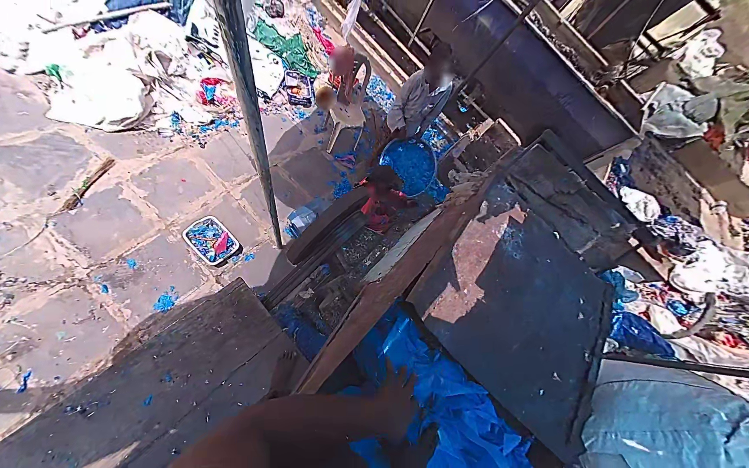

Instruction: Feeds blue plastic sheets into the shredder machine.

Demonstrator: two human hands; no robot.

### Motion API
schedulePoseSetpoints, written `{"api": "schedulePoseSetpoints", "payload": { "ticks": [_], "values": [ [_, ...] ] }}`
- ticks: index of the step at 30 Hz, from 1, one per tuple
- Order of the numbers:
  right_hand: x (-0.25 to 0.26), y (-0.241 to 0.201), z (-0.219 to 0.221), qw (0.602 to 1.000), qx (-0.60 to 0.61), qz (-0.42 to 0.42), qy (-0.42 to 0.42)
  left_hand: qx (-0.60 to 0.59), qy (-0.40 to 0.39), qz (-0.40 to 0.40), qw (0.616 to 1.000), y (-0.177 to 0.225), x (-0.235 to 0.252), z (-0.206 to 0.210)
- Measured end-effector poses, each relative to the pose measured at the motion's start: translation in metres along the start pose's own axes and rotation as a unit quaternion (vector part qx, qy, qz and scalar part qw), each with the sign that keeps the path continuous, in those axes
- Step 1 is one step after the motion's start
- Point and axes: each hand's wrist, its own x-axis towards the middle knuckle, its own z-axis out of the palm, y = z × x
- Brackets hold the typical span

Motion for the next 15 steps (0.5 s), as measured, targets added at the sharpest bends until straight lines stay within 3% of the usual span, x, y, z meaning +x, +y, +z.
{"api": "schedulePoseSetpoints", "payload": {
  "ticks": [10, 15],
  "values": [
    [0.016, 0.016, -0.006, 0.999, -0.028, -0.011, -0.015, 0.044, -0.09, -0.028, 0.995, -0.011, 0.025, 0.008],
    [0.031, 0.021, -0.007, 0.999, -0.029, -0.029, -0.014, 0.061, -0.032, -0.011, 0.998, -0.033, 0.039, 0.036]
  ]
}}
